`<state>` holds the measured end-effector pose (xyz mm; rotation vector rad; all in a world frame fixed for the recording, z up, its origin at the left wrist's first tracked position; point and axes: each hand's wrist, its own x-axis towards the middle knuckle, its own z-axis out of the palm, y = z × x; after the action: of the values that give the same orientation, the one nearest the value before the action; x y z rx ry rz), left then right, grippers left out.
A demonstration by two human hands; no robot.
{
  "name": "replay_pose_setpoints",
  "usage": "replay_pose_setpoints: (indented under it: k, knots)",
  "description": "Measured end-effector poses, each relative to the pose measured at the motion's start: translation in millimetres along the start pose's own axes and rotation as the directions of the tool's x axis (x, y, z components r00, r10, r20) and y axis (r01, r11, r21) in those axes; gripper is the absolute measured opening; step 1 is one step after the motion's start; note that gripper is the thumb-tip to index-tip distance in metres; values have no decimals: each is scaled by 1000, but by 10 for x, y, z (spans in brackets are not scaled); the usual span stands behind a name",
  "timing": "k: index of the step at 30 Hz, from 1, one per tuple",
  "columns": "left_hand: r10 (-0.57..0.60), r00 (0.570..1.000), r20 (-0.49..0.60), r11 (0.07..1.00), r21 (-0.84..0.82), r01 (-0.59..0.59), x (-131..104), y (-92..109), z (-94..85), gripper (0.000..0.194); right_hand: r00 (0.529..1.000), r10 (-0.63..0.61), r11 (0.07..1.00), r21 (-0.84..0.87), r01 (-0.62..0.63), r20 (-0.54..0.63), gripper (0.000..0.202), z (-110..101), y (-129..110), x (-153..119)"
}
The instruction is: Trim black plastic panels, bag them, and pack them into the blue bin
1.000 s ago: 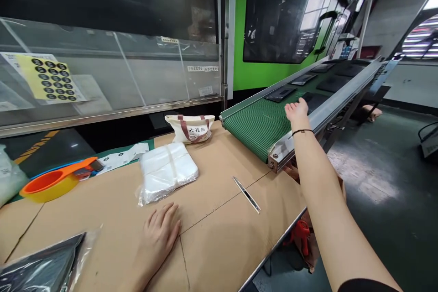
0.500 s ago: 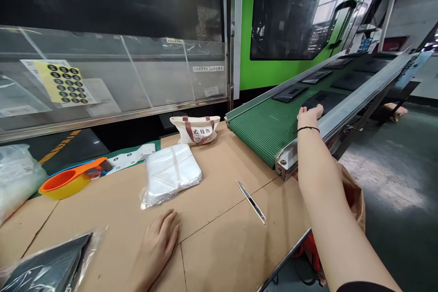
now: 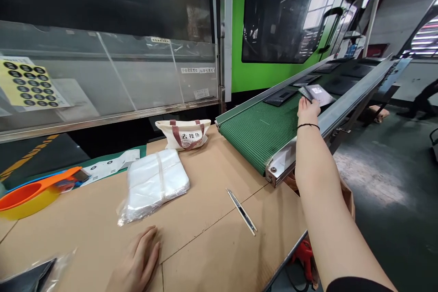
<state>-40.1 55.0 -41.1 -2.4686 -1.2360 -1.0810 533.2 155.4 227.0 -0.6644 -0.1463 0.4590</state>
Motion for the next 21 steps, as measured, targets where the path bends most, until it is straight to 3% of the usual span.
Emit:
replay_pose_setpoints:
  k: [3,5,9,13,14,15,16,17,19,21]
  knots:
    - [16,1000,-7,1000,-3,-16,-2,-4,15,27,995,-46,998,55,41,87,27,258,-18,-312]
    - [22,1000,5,1000,-12,-22,-2,-6,19,27,964,-11,998,65,-7,266,23,400,30,-643]
    - [-42,999,34,996,-79,45,14,-18,-21,28,881,148,988,-27,-152,450,14,386,344,-1486]
    - [-230,971,64,943,-232,238,68,32,-177,31,729,398,916,-192,-353,556,17,-108,954,-2422]
    - [-292,952,87,909,-283,305,81,66,-223,33,672,478,875,-242,-419,565,21,-276,1129,-2663]
    - [-359,927,112,863,-340,375,91,109,-265,35,569,598,790,-295,-538,565,27,-448,1300,-2905]
    - [-419,898,136,804,-404,437,99,158,-299,38,477,685,701,-323,-636,550,30,-615,1462,-3143]
    - [-471,868,157,733,-478,484,104,212,-322,41,420,729,648,-349,-677,540,32,-771,1609,-3374]
    - [-534,827,176,555,-665,500,112,318,-338,49,341,779,574,-378,-726,527,34,-1030,1845,-3792]
    - [-584,776,240,321,-809,492,126,399,-335,53,282,806,520,-396,-757,520,38,-1211,1997,-4117]
